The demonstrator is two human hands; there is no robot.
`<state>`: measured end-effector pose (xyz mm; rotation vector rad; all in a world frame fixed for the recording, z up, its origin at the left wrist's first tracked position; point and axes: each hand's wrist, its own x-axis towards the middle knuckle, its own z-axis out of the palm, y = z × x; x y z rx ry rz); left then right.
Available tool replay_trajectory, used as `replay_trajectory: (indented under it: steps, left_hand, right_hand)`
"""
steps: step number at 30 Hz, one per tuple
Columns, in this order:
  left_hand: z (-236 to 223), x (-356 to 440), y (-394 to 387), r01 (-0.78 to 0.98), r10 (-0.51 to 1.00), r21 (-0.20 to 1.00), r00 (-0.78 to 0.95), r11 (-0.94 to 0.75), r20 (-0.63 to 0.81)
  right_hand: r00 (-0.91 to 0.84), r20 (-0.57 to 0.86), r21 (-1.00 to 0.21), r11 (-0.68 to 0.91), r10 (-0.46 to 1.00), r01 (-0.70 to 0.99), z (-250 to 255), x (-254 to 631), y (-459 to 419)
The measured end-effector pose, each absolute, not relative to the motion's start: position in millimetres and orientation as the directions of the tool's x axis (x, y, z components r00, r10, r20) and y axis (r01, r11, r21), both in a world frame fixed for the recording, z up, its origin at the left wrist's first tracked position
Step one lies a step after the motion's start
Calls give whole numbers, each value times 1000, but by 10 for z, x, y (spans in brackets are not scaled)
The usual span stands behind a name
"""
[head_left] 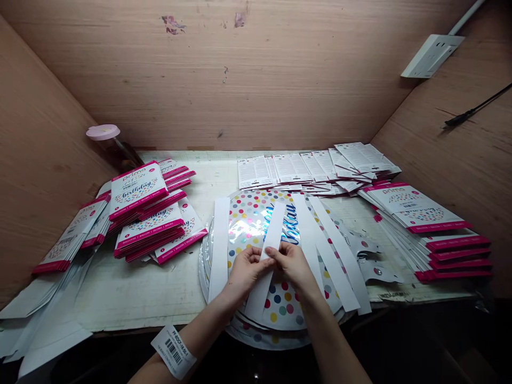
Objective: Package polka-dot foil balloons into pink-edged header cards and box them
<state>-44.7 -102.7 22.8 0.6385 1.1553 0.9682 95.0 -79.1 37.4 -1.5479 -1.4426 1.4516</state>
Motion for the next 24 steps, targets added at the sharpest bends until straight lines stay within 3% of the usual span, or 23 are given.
replay_trajectory:
  steps: [3,5,7,8,11,14,18,21,24]
  left_hand:
    - [250,-515,-1108,-64,940,938,16,342,-342]
    - [274,-598,-1169,281,994,954,-32,107,-102]
    - [286,-688,-1209,590,988,793,116,-152,103]
    - [284,-727,-1216,668,965,702,235,-246,115]
    - [244,-797,-1199,738,884,565,467,-369,-32]
    - [209,-797,-1173,749,861,534,503,-392,-73]
    - [236,-825,-1207,705,870,562,491,-432,54]
    - [250,-974,-1285,677,879,578,447,-454,167]
    - [215,-1209,-1383,681,906,598,329,-423,266]
  right_hand:
    - [-188,-356,-874,-255,915,413,286,897,-683]
    - [-190,-378,-816,-229,906,531,277,892,-630]
    - [-162,-374,-717,-174,913,675,321,901,-593]
    - [-140,-359,-650,-139,923,747,364,911,-567]
    - [-96,-270,-430,-31,958,902,554,958,-357]
    - [-149,-125,-272,111,981,956,746,952,132]
    - [-405,-31,-135,398,914,908,820,749,969]
    - [-564,-87,-67,560,821,826,760,542,1451]
    - [-606,-153,-20,610,781,792,692,386,1741]
